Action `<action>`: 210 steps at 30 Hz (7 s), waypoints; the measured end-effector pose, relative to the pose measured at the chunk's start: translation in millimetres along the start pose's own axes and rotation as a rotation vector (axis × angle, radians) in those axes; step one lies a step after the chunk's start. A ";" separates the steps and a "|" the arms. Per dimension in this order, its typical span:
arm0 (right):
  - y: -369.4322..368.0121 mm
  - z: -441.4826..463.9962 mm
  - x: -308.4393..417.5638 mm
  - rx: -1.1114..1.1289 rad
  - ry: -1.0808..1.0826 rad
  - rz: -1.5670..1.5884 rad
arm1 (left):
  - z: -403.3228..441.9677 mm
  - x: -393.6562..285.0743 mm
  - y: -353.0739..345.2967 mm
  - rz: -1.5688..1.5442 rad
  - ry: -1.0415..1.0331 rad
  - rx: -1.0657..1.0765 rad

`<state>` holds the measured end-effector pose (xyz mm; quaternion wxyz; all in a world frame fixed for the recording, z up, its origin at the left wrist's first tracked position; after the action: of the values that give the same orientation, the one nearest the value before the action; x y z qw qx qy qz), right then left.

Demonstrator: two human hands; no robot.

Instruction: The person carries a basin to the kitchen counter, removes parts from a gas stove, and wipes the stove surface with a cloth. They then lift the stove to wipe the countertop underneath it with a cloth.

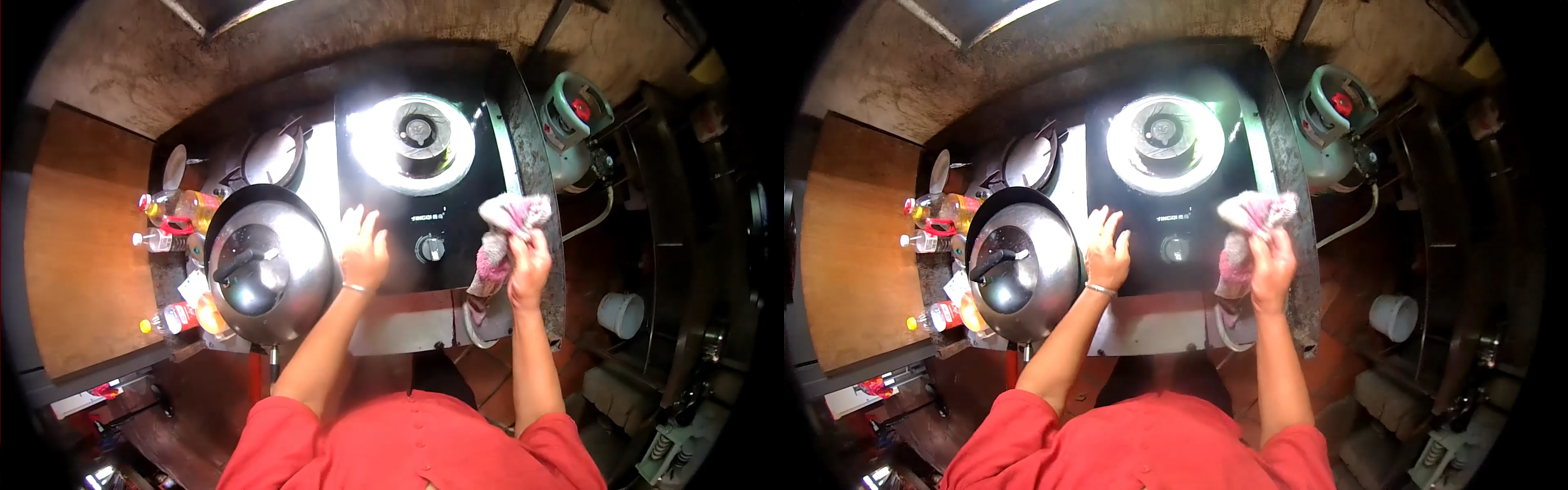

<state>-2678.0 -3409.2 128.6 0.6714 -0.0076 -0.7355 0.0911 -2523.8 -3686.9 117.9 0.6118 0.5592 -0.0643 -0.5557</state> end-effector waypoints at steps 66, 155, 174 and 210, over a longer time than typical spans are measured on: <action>-138.8 152.4 -31.6 0.377 0.660 -0.727 | 69.8 -8.8 -86.0 0.452 -0.104 0.399; -156.6 101.3 -29.5 0.269 0.758 -0.867 | 70.0 -1.2 -85.2 0.431 -0.090 0.280; -173.2 72.7 -41.7 0.314 0.738 -0.894 | 72.8 -7.1 -84.3 0.407 -0.096 0.285; -155.9 100.9 -36.4 0.141 0.491 -1.033 | 73.7 -3.9 -80.0 0.289 -0.083 0.234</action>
<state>-2756.9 -3579.8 106.9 0.7788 0.3766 -0.4583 -0.2042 -2625.5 -3709.7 86.6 0.6128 0.5883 -0.2332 -0.4732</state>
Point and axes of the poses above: each hand's wrist, its own z-axis towards the middle knuckle, its own y-axis out of the back of the hand, x = y × z, the point moved 9 cm from there along z, towards the middle knuckle, and after that the axes turned 5 degrees about -x, right-handed, at the moved point
